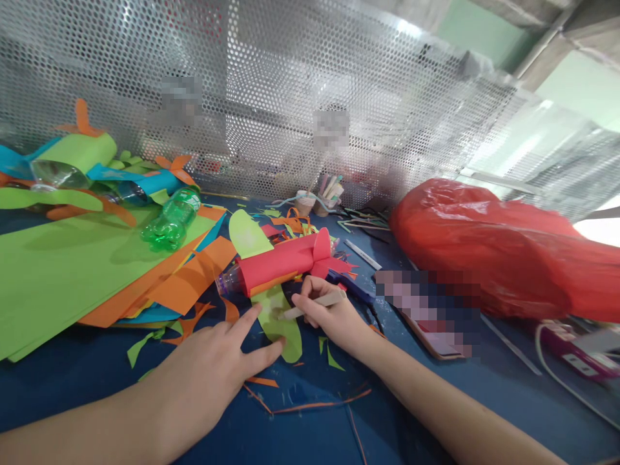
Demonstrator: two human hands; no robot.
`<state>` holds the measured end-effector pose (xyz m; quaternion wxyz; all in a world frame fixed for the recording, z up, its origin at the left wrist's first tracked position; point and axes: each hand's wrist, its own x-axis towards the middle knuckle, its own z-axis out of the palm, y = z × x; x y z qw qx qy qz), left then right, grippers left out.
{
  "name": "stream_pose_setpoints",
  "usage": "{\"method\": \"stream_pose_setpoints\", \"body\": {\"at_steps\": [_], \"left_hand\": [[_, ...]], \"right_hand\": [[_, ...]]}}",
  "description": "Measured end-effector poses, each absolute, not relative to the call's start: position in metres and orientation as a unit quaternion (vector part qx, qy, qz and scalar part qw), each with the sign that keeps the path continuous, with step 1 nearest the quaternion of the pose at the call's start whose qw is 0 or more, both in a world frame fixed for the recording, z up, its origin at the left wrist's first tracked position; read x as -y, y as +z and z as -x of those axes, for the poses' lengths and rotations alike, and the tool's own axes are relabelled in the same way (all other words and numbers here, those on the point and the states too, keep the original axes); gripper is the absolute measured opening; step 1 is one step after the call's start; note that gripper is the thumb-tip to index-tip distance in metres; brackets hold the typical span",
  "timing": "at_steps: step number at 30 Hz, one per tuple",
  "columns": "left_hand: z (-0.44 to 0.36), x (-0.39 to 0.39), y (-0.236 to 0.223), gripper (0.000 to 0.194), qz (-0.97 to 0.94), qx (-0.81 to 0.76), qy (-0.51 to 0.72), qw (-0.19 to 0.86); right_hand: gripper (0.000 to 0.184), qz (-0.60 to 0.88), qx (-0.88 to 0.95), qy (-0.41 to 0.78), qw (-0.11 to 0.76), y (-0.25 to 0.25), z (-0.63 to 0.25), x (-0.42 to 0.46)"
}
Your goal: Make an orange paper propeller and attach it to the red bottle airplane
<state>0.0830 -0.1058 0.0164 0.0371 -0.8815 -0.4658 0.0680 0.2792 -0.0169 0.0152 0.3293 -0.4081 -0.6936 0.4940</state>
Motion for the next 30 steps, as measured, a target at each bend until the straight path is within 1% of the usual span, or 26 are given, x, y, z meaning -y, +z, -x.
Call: {"method": "stream_pose_setpoints", "body": {"at_steps": [7, 13, 30], "left_hand": [[-0.0828, 0.1074, 0.0158, 0.083, 0.882, 0.466, 0.057, 0.044], [-0.0838, 0.1049, 0.0170, 0.084, 0.882, 0.464, 0.071, 0.036], [-0.0822, 0.1036, 0.0154, 0.084, 0.882, 0.464, 0.073, 0.030]], "right_hand": [[0.026, 0.403, 0.695, 0.493, 0.334, 0.0130, -0.2794, 0.0161], [0.025, 0.405, 0.697, 0.485, 0.338, 0.0127, -0.2785, 0.0151], [0.026, 0.413, 0.689, 0.498, 0.328, 0.0137, -0.2788, 0.0166]]}}
